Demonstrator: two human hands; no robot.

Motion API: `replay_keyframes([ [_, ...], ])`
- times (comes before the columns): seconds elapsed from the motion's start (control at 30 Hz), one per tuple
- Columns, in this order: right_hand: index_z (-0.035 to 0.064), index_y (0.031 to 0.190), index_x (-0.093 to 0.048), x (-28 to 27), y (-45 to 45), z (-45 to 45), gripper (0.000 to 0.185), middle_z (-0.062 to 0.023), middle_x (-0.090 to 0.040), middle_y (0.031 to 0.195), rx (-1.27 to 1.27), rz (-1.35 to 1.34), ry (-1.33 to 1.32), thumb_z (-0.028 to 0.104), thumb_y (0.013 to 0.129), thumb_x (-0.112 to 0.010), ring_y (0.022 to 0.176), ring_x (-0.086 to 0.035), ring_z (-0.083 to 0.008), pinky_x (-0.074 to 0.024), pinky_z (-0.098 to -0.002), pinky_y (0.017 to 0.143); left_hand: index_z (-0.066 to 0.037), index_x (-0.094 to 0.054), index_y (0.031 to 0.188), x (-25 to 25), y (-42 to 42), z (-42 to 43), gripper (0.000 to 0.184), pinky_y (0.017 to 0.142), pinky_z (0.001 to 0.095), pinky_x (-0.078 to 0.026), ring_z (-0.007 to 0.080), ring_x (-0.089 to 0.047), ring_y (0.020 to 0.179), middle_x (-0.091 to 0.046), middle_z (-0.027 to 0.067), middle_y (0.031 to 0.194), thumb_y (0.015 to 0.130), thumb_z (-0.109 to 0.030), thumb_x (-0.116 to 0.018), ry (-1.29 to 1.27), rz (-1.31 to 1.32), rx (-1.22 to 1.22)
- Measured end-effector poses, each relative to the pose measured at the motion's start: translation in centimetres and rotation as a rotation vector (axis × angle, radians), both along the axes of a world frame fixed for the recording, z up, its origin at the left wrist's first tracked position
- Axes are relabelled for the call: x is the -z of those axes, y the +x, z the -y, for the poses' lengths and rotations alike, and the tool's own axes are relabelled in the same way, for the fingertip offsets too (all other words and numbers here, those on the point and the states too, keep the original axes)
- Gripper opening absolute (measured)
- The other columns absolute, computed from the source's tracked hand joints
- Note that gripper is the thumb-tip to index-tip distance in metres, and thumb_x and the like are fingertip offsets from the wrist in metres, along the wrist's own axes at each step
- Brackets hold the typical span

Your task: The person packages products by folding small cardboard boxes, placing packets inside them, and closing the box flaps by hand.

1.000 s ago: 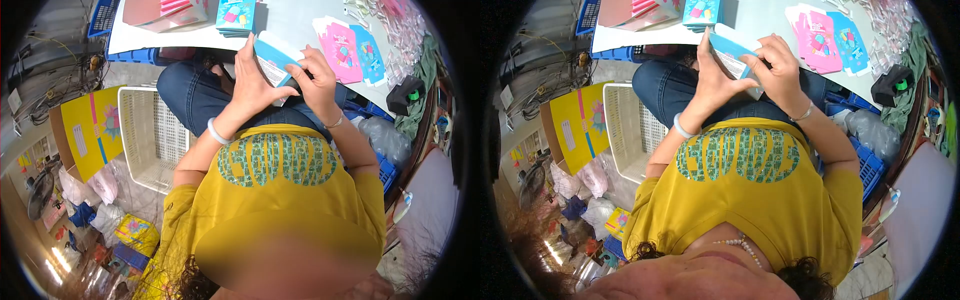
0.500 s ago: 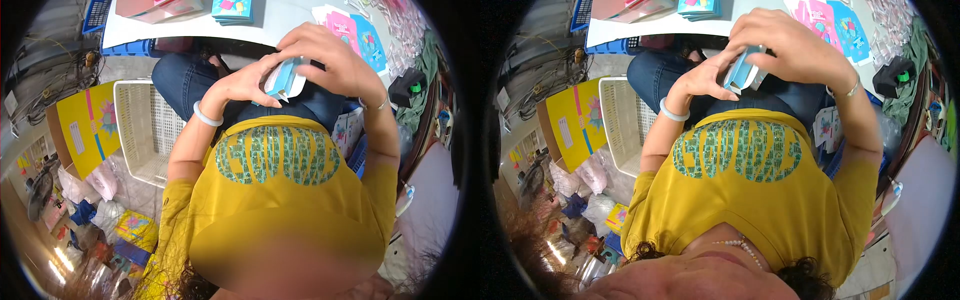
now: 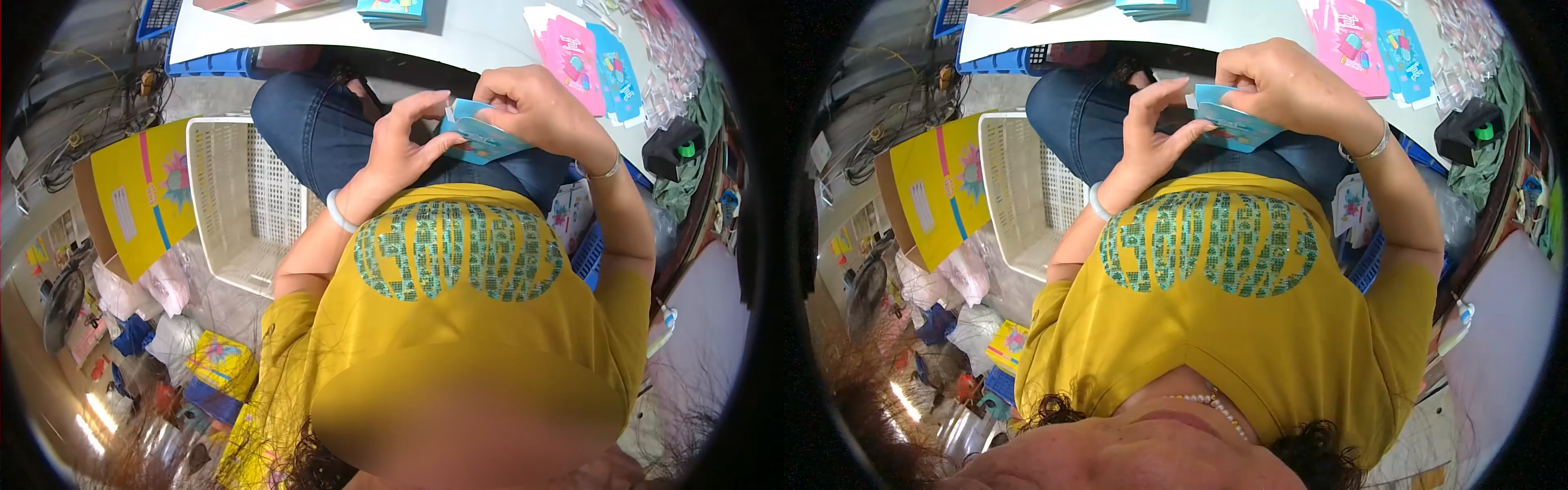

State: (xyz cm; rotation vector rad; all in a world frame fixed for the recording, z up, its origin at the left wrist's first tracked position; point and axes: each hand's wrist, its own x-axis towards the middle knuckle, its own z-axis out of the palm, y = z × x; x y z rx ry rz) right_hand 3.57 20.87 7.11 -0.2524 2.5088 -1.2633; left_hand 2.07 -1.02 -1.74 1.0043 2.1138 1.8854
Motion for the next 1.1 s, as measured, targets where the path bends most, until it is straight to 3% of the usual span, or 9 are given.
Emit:
replay_keyframes([
  [0.1, 0.0005, 0.081, -0.061, -0.1, 0.3, 0.6, 0.012, -0.0076, -0.055, 0.06, 0.05, 0.078, -0.061, 0.011, 0.079, -0.067, 0.053, -0.048, -0.0141, -0.0404, -0.0281, 0.051, -0.004, -0.059, 0.113, 0.3, 0.5, 0.0, 0.048, 0.071, 0.03, -0.053, 0.0225, -0.067, 0.077, -0.068, 0.0126, 0.091, 0.07, -0.007, -0.081, 0.024, -0.034, -0.105],
  [0.3, 0.0008, 0.081, -0.061, 1.4, 0.9, 1.2, 0.012, 0.0043, -0.054, 0.063, 0.104, 0.193, -0.263, 0.009, 0.084, -0.069, 0.059, -0.046, -0.0002, -0.0382, -0.0182, 0.051, -0.004, -0.063, 0.108, -0.5, 0.4, 0.8, 0.041, 0.065, 0.031, -0.052, 0.0249, -0.066, 0.075, -0.067, 0.0123, 0.09, 0.07, -0.002, -0.077, 0.059, -0.107, -0.001],
  [0.5, 0.0011, 0.079, -0.062, 2.6, 0.6, 1.5, 0.015, 0.0007, -0.055, 0.06, 0.077, 0.245, -0.29, 0.014, 0.082, -0.068, 0.057, -0.046, -0.0028, -0.0375, -0.0206, 0.051, -0.006, -0.064, 0.107, -1.5, -0.1, 1.3, 0.039, 0.064, 0.0304, -0.052, 0.0249, -0.065, 0.073, -0.067, 0.0117, 0.088, 0.07, 0.002, -0.074, 0.015, -0.122, 0.103],
  [0.6, 0.001, 0.081, -0.063, 2.7, 0.5, 1.6, 0.013, 0.0001, -0.057, 0.061, 0.036, 0.223, -0.29, 0.014, 0.083, -0.067, 0.057, -0.047, -0.0031, -0.0377, -0.0207, 0.052, -0.003, -0.061, 0.109, -1.4, 0.1, 2.4, 0.036, 0.073, 0.0304, -0.053, 0.0238, -0.067, 0.084, -0.068, 0.0139, 0.097, 0.075, 0.003, -0.072, -0.094, -0.084, 0.157],
  [0.7, 0.0013, 0.089, -0.066, 3.0, 0.6, 1.2, 0.011, 0.0002, -0.059, 0.066, -0.01, 0.12, -0.317, 0.011, 0.085, -0.064, 0.062, -0.05, -0.0037, -0.0407, -0.0203, 0.056, -0.002, -0.061, 0.108, -1.6, 0.3, 2.4, 0.035, 0.073, 0.03, -0.052, 0.0233, -0.067, 0.084, -0.068, 0.0133, 0.098, 0.075, 0.002, -0.071, -0.076, -0.041, 0.138],
  [0.8, 0.0014, 0.098, -0.066, 3.2, 1.3, -0.5, 0.013, -0.0011, -0.061, 0.081, 0.136, 0.185, -0.558, 0.008, 0.088, -0.06, 0.07, -0.054, -0.0054, -0.044, -0.0207, 0.063, -0.004, -0.063, 0.107, -1.3, 0.6, 2.2, 0.034, 0.065, 0.0296, -0.052, 0.0241, -0.066, 0.075, -0.067, 0.0125, 0.088, 0.075, 0.004, -0.069, -0.033, -0.076, 0.087],
  [0.93, 0.0008, 0.103, -0.064, 4.0, 3.0, -2.8, 0.016, -0.0032, -0.059, 0.101, 0.058, 0.173, -0.667, 0.004, 0.09, -0.055, 0.086, -0.058, -0.0094, -0.0478, -0.0219, 0.074, -0.003, -0.062, 0.108, -1.6, 0.6, 2.4, 0.034, 0.065, 0.0297, -0.053, 0.0233, -0.067, 0.076, -0.067, 0.013, 0.09, 0.075, 0.004, -0.068, -0.047, -0.037, 0.078],
  [1.1, 0.0, 0.104, -0.062, 4.9, 3.7, -2.3, 0.017, -0.002, -0.06, 0.099, 0.16, 0.163, -0.721, 0.006, 0.089, -0.059, 0.089, -0.058, -0.0093, -0.0479, -0.0221, 0.079, -0.004, -0.062, 0.115, -1.4, 0.7, 2.2, 0.039, 0.07, 0.0271, -0.052, 0.0173, -0.065, 0.08, -0.067, 0.011, 0.097, 0.077, 0.001, -0.072, -0.084, 0.037, 0.102],
])
